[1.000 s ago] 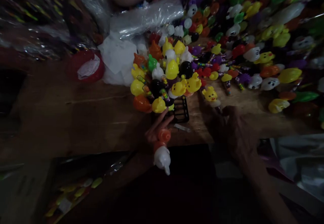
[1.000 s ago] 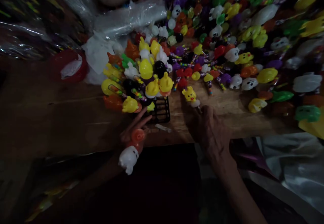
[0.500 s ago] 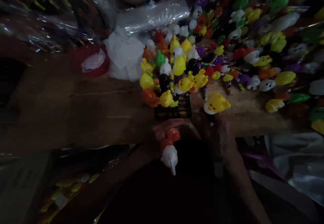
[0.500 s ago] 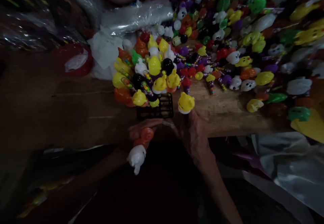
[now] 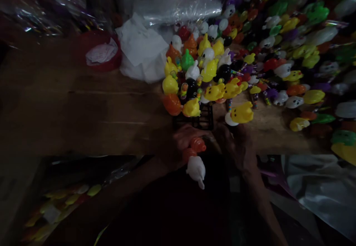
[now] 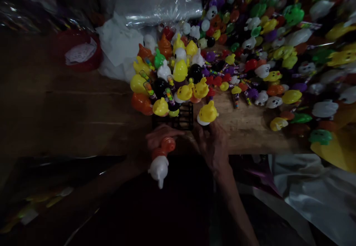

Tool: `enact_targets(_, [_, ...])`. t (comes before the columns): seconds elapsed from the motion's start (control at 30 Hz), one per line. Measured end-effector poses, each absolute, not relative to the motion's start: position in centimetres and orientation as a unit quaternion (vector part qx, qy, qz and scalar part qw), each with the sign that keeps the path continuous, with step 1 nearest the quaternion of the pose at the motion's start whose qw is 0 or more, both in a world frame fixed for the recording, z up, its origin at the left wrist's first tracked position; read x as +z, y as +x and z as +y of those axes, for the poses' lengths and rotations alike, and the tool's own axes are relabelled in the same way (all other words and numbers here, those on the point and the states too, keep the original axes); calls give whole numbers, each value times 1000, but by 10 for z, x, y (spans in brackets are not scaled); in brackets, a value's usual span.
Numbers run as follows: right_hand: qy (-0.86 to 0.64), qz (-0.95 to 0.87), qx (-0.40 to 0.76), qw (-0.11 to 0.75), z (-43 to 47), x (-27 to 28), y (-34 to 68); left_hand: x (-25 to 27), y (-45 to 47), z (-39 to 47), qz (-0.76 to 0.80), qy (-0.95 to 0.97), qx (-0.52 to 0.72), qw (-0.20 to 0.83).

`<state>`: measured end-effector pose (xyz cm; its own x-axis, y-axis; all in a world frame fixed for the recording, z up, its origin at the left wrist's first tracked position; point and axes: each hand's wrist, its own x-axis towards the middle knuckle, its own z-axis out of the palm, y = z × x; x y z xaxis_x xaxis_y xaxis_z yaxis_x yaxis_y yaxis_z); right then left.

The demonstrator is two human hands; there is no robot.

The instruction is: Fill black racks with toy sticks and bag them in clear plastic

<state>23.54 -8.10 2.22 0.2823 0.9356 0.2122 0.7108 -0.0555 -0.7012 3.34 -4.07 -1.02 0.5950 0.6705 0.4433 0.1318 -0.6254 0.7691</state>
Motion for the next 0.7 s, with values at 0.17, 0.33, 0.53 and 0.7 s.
enact_targets(0.17, [-703, -485, 222, 470, -64, 9, 216, -11, 32, -42, 276, 843, 376, 266])
enact_targets(0.33, [-676, -459, 276, 506, -51, -7, 205, -11, 31, -41, 269, 861, 359, 240])
enact_targets(0.53, [-663, -505, 272, 482, -47, -10, 210, -13, 34, -41, 273, 843, 378, 269])
enact_targets(0.7, [-656, -604, 191, 412, -45, -5, 220, -19, 28, -43, 274, 796, 387, 376])
